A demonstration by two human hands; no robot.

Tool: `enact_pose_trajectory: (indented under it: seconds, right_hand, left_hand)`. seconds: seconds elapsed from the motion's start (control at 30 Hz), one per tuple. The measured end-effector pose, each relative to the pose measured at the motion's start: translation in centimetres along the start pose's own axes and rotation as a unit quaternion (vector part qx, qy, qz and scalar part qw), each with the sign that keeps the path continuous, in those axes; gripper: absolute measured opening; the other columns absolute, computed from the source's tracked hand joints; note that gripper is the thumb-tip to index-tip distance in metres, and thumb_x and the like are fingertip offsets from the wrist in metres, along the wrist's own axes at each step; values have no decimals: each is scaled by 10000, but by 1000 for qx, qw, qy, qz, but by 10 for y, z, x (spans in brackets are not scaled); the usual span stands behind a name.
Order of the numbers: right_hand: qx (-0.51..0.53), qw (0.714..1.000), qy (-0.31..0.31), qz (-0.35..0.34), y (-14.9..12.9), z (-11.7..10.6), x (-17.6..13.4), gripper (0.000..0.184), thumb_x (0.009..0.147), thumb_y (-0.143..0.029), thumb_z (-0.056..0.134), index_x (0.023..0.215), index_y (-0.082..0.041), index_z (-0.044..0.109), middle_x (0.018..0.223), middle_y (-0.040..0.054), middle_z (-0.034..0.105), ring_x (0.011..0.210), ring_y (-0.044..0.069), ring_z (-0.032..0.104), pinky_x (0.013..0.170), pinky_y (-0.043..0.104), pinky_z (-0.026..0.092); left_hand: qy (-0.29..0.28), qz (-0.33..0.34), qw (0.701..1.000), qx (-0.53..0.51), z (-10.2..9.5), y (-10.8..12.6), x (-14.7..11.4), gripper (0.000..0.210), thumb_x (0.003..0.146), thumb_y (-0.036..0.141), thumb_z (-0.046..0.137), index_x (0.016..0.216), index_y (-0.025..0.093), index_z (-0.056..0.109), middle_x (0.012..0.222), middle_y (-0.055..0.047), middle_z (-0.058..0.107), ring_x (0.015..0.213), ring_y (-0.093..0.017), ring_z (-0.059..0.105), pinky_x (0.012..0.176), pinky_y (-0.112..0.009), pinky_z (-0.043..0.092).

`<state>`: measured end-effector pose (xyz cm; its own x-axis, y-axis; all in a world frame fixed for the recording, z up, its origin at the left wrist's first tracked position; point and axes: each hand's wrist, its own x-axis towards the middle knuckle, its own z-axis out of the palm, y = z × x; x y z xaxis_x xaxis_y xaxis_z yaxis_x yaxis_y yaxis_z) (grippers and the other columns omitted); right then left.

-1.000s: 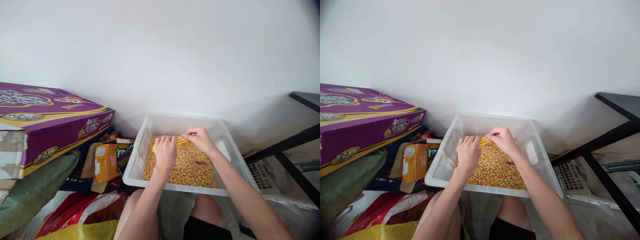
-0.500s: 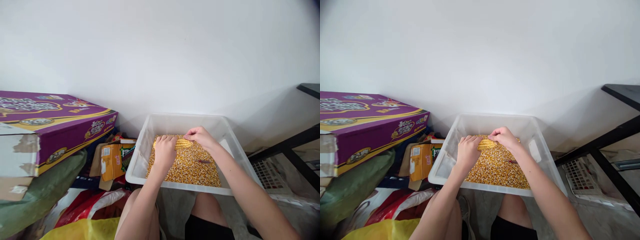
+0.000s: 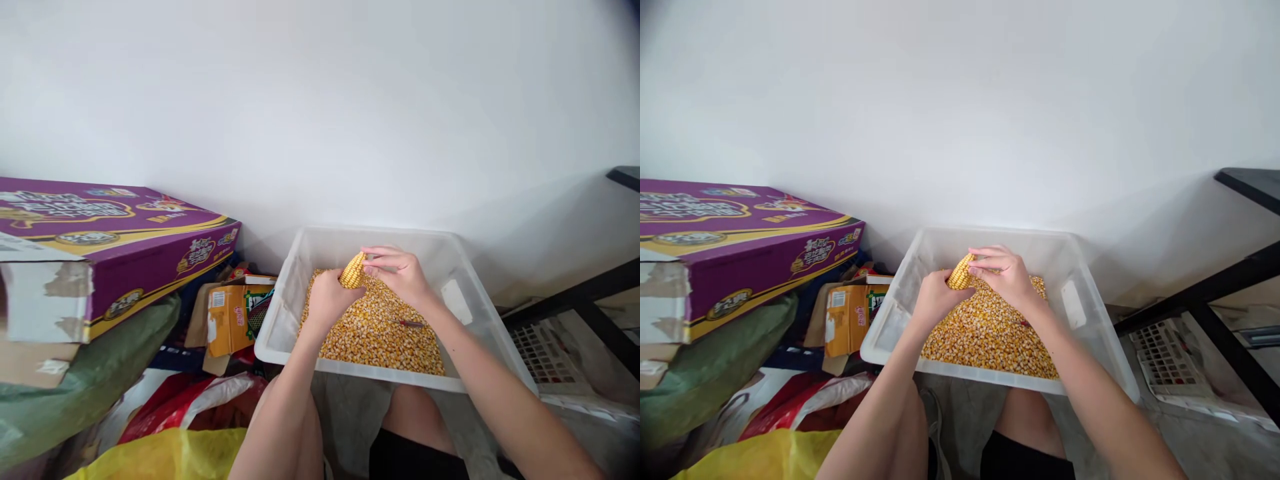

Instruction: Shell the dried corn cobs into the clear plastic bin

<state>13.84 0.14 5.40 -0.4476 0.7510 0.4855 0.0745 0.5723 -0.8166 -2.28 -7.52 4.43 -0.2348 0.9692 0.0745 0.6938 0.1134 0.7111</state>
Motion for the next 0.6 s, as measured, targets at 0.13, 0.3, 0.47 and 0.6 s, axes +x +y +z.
enact_pose_trajectory:
  seconds: [0.13, 0.3, 0.47, 0.6]
  right_hand:
    - [-53, 998, -10, -38, 5, 10, -4, 194, 821, -291, 681, 981, -385, 741, 1237, -28, 640, 1200, 245, 525, 1036, 512, 396]
    - [-82, 995, -33, -45, 5, 12, -6, 293, 786, -270, 711, 1061, -369, 716, 1331, -12, 573, 1258, 260, 475, 1051, 537, 368]
    - [-90, 992, -89, -23, 3, 8, -3, 222, 762, -271, 731, 967, -354, 749, 1245, -3, 638, 1198, 253, 525, 1028, 520, 392]
    - [-55, 995, -87, -17, 4, 13, -4, 151, 795, -221, 685, 812, -348, 766, 1014, -8, 728, 1070, 234, 592, 941, 482, 469]
  left_hand:
    - [-34, 3, 998, -55, 0, -1, -1, 315, 654, 464, 667, 632, 164, 575, 544, 51, 412, 508, -82, 382, 491, -241, 246]
    - [-13, 21, 1000, -3, 1, 1, -5, 284, 683, 445, 638, 690, 162, 631, 582, 24, 527, 545, -101, 458, 523, -240, 289]
    - [10, 18, 993, 112, 0, 2, -9, 212, 691, 388, 623, 738, 186, 667, 656, -34, 637, 586, -148, 538, 547, -258, 319]
    - [18, 25, 989, 148, -1, 1, -10, 186, 668, 372, 633, 728, 198, 663, 660, -34, 639, 589, -155, 538, 545, -260, 308]
